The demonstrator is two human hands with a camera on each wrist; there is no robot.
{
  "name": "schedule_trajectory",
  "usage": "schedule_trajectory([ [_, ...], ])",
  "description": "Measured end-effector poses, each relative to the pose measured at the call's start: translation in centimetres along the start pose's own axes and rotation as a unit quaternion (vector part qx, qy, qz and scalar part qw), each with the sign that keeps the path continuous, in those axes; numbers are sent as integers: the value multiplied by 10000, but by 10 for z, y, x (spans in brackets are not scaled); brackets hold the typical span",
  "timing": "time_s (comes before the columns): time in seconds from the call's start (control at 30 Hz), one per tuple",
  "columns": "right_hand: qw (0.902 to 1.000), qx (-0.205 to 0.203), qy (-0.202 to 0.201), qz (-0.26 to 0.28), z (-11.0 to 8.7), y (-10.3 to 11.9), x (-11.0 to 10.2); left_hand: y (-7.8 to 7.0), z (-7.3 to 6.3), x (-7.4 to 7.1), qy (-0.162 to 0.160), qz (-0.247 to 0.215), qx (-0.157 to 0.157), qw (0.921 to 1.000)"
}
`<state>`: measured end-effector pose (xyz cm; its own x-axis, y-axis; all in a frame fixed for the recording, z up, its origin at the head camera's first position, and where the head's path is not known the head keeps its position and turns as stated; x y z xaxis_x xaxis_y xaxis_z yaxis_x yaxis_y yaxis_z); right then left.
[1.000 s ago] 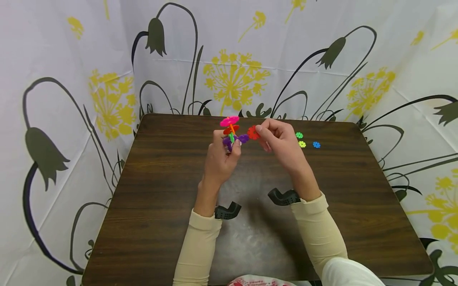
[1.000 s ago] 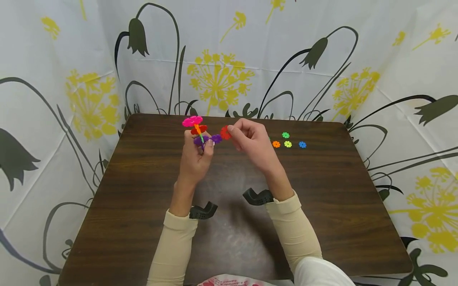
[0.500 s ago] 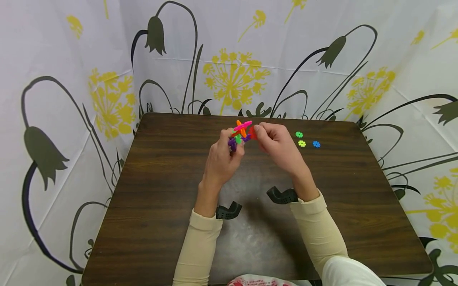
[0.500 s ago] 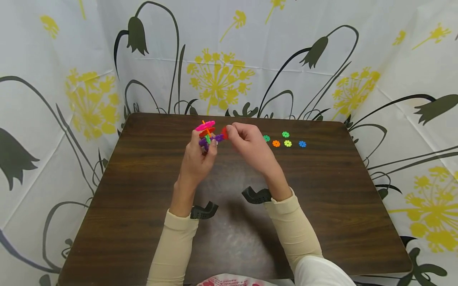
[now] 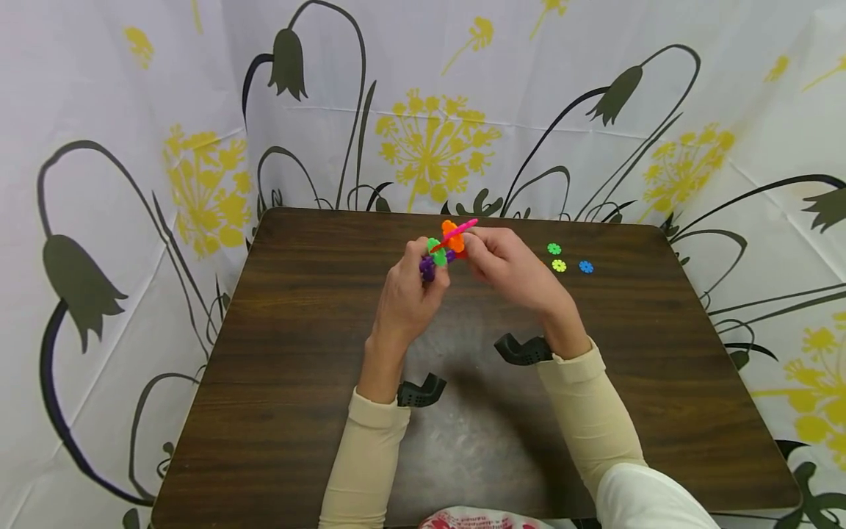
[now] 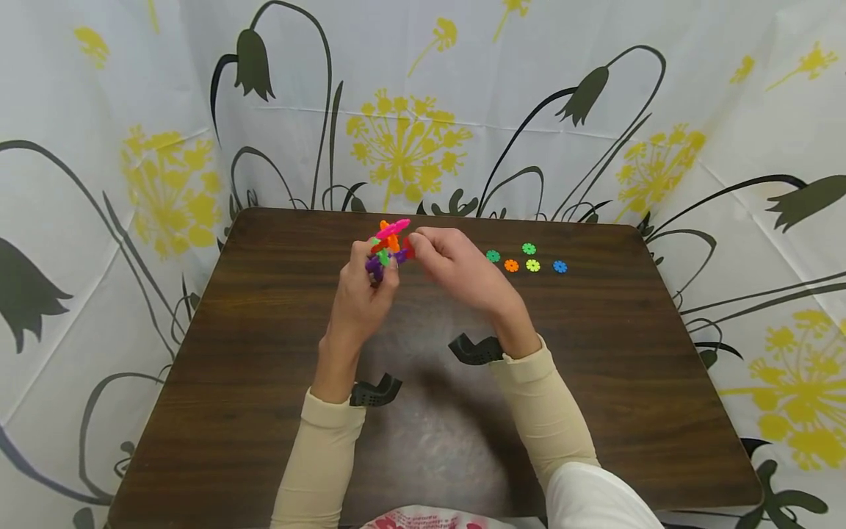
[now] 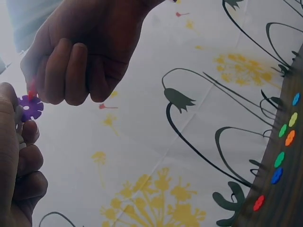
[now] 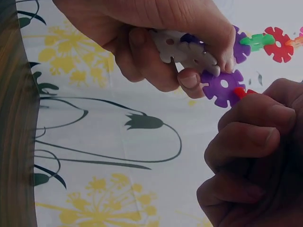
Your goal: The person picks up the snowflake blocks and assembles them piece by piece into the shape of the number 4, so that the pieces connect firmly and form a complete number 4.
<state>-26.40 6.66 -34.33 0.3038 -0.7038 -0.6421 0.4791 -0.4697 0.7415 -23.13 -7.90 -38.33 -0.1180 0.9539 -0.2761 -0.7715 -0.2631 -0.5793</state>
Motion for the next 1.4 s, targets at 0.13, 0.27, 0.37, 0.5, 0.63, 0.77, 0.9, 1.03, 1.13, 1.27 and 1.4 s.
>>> schedule_trajectory([
  [0.13,9999,-1,34,138,-1,0,-4,0,2,1,22,-311,-89,9995],
  [0.27,9988,-161,-142,450,-4,-6,-10,2,4,3,-146,-1047,-245,9941],
  [0.37,9966,-283,-317,701,-6,-18,-16,6,5,0,-434,-1585,-382,9857],
  [0.5,9959,-137,-525,725,-8,-48,-24,9,5,-6,-701,-1876,-571,9781],
  [0.63,9958,345,-694,488,-12,-89,-30,9,6,-10,-684,-1950,-577,9767],
  [0.77,9900,1064,-700,602,-19,-138,-32,8,8,-11,-604,-1959,-445,9778],
  [0.9,9765,1846,-769,805,-30,-191,-36,6,10,-12,-570,-1895,-388,9795],
  [1.03,9600,2560,-1005,516,-48,-231,-44,7,12,-12,-592,-1831,-429,9804],
  [1.13,9480,2986,-1087,205,-60,-248,-46,8,10,-12,-600,-1834,-441,9802],
  [1.27,9348,3331,-1232,-82,-70,-263,-47,9,8,-10,-553,-1876,-448,9797],
  [1.4,9299,3408,-1342,-322,-72,-274,-47,9,8,-9,-536,-1954,-410,9784],
])
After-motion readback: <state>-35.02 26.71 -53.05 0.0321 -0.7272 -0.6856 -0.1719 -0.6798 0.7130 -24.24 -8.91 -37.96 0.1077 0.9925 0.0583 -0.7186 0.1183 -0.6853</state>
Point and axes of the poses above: each hand's wrist, its own z-axis towards the middle knuckle, its own x-axis out of the palm, y = z × x, the point moved 7 cm from there along z, towards the middle knuckle, and after that the axes turned 8 degrees about -z, right-handed, at the moved point
